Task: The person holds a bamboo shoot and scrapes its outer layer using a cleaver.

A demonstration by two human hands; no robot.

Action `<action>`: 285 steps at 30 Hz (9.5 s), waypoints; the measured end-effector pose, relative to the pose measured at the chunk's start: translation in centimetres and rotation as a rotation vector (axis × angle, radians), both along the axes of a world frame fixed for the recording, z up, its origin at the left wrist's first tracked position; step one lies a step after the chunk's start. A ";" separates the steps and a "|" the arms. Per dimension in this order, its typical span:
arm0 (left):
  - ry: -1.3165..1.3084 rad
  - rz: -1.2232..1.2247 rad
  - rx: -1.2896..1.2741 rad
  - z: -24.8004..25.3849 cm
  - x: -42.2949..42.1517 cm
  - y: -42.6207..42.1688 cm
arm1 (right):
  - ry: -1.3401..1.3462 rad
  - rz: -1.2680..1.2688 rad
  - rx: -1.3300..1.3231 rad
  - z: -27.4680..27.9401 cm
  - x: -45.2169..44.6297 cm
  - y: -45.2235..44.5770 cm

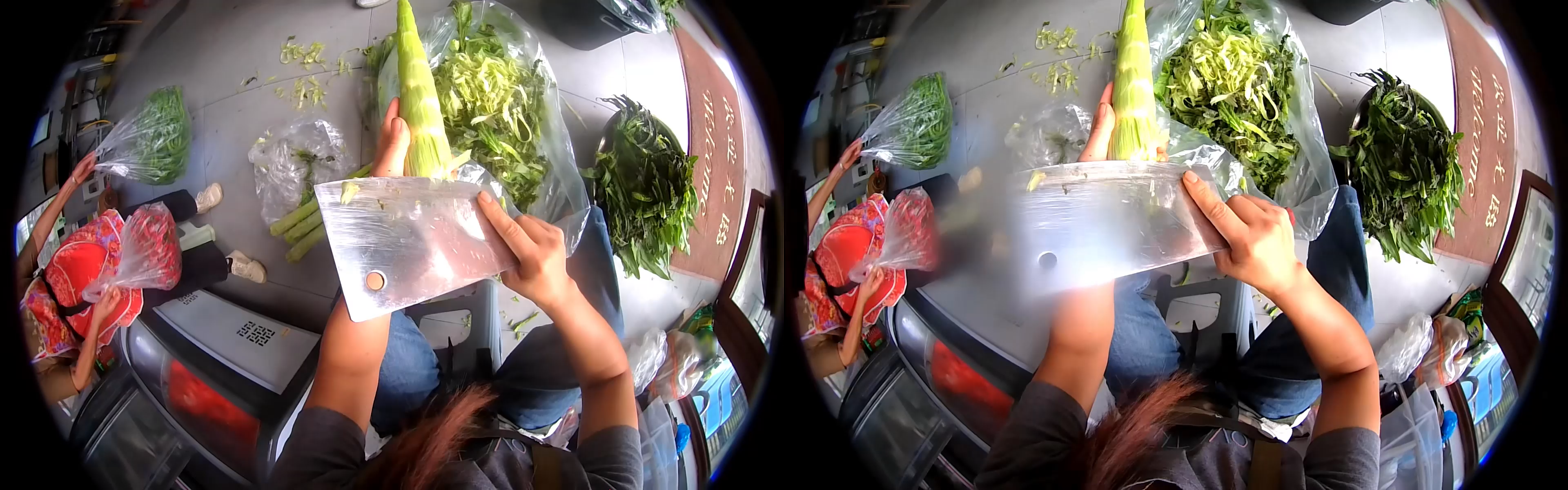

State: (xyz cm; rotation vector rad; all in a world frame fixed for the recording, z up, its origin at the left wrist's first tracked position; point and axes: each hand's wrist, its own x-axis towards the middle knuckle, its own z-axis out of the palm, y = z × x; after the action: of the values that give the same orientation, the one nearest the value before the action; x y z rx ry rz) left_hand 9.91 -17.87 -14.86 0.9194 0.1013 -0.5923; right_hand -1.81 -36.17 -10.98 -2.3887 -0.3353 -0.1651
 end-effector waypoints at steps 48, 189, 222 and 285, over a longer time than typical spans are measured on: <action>0.029 -0.044 0.073 1.3 2.5 -1.9 | -0.011 -0.001 0.009 -0.1 2.6 -1.5; 0.341 -0.019 0.160 -0.5 4.1 -3.4 | -0.109 -0.099 -0.019 -1.5 6.8 -2.3; 0.431 0.143 0.114 -0.5 3.6 -2.9 | -0.054 -0.113 -0.091 -3.0 6.8 -1.5; 0.610 0.106 -0.303 2.0 -0.9 2.1 | 1.162 -0.662 1.895 -2.8 -2.0 -3.1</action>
State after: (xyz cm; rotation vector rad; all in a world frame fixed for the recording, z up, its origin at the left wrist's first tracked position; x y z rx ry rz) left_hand 9.00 -15.81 -12.87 0.4143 0.5888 -0.7499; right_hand -3.85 -39.30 -13.78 -0.3495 0.8355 0.4358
